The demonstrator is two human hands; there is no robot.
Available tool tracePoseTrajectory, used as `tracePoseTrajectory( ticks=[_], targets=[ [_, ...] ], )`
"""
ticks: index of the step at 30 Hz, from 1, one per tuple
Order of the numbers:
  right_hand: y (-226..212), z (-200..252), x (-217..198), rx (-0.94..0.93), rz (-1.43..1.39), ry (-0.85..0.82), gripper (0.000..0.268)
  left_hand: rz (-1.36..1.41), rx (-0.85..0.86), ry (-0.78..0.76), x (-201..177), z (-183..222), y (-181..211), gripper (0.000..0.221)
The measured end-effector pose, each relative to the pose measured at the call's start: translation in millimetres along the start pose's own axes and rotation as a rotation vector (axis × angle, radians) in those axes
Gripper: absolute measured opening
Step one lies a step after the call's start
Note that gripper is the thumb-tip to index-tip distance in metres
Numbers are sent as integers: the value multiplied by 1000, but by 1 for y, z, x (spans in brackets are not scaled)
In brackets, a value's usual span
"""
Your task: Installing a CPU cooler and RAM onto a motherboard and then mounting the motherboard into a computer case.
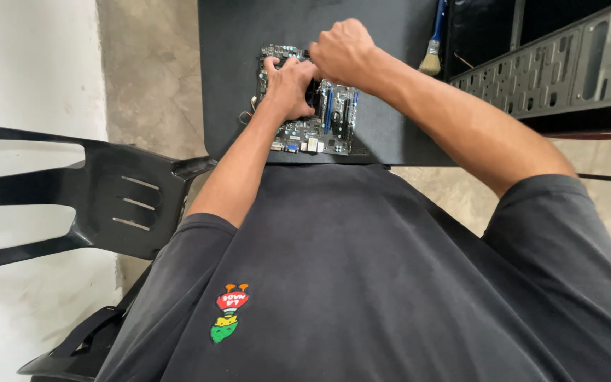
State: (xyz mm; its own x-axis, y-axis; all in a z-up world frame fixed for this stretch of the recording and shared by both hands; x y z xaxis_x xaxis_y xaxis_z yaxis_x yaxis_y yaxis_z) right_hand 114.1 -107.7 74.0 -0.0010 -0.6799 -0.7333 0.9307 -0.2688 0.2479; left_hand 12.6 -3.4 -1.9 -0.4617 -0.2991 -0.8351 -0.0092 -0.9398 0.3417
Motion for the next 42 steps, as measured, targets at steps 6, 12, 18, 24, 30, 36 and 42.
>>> tracePoseTrajectory(
  ticks=[6, 12, 18, 24, 30, 36, 42],
  targets=[
    [-8, -5, 6, -116, 130, 188, 17, -41, -1, 26, 11, -8, -7, 63],
    [-11, -1, 10, 3, -62, -9, 15, 66, 69, 84, -1, 2, -1, 74],
    [-14, -4, 1, -7, 138, 22, 20, -2, -9, 35, 6, -5, -3, 58],
    [-5, -12, 13, -72, -20, 171, 42, 15, -10, 30, -2, 0, 3, 71],
    [-7, -14, 6, -61, 8, 164, 20, 37, 30, 133, 19, -8, -7, 56],
    [-7, -6, 8, -155, -28, 62, 32, -20, 10, 19, 7, -2, 1, 76],
    [-16, -6, -2, -73, 33, 41, 27, -189, -88, -133, 10, -12, 1, 50]
  ],
)
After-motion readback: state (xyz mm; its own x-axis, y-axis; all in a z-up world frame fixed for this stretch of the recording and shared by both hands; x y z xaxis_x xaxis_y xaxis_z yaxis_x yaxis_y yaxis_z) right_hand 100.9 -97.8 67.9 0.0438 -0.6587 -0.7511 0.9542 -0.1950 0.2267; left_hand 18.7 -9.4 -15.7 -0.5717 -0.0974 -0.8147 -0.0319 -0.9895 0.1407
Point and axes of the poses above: each hand's wrist, its own z-axis away from the middle knuckle, its own x-axis out of the palm, y = z × x, the point moved 1 cm from there along -z, towards the middle knuckle, and after that the axes turned 12 degrees about -y, right-handed, at the moved point
